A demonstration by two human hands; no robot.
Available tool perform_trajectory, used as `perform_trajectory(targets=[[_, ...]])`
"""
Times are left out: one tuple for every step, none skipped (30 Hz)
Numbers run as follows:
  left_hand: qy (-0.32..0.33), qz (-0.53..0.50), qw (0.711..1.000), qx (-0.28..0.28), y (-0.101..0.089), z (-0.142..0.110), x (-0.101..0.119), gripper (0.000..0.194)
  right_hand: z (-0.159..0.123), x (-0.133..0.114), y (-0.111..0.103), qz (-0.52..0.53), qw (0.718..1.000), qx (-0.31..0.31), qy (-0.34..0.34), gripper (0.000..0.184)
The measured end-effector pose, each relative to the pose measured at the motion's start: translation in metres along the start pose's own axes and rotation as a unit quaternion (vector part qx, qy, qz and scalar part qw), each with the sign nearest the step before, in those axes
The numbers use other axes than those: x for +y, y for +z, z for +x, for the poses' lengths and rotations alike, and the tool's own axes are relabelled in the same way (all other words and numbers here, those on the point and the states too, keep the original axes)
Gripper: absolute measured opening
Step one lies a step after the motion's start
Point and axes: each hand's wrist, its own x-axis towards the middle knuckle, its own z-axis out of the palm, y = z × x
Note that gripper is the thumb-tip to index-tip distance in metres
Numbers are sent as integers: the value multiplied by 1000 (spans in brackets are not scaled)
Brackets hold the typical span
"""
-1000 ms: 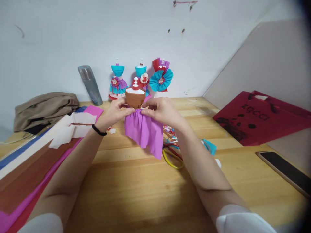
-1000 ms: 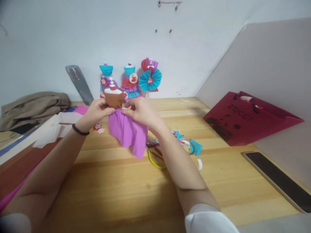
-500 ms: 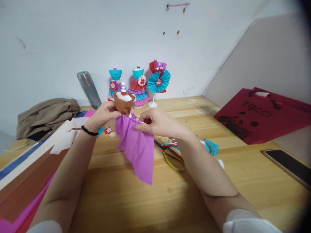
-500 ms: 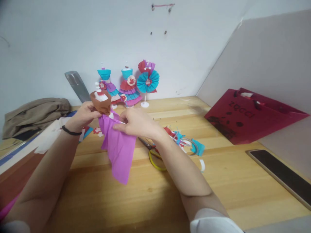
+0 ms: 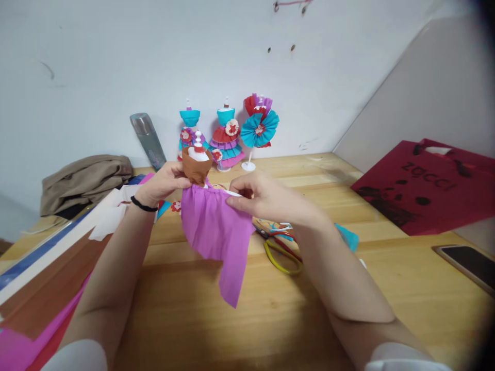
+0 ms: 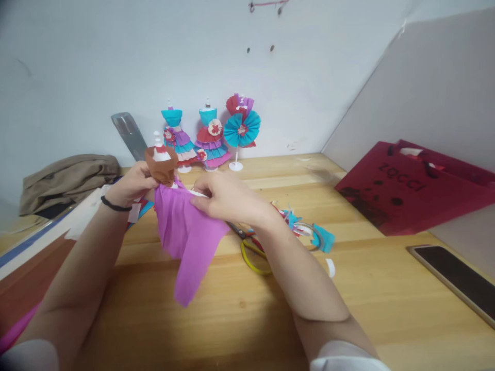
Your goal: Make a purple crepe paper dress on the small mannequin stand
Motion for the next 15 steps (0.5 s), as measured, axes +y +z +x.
perform_trajectory(targets=[[-1,-2,1000,-4,0,0,1,31,0,1,0,-11,1000,9,0,26],[-1,-3,1000,-9,1,0,1,30,1,1,-1,-18,1000,15,1,25],[1,-5,1000,-14,1,1,2,30,1,1,-1,-21,1000,19,2,24],[4,-7,1000,-17,2,1,4,30,1,2,-1,-20,1000,21,1,23],[7,-10,1000,-21,3,1,5,31,2,2,-1,-16,1000,23,0,22],[8,-13,1000,-24,4,1,6,31,2,3,-2,-10,1000,25,-2,21],[8,-17,999,-26,5,1,8,32,2,3,-2,-5,1000,27,-3,20],[5,-20,999,-28,5,0,10,33,3,4,-2,0,1000,27,-3,19],[2,-22,999,-31,6,0,11,34,3,4,-2,3,1000,27,-3,19],[-1,-24,999,-35,7,-1,13,35,4,5,-2,4,1000,26,-2,18],[-5,-25,999,-41,7,-1,14,35,4,5,-2,1,1000,28,-1,19],[-7,-24,999,-47,7,-1,15,36,5,6,-1,-6,1000,31,0,20],[-7,-21,998,-53,8,-1,16,35,6,6,-1,-16,999,37,2,21],[-8,-16,998,-59,8,-1,17,33,6,6,-1,-29,999,45,4,22],[-10,-12,998,-62,8,-1,17,31,7,6,0,-43,998,54,5,23]])
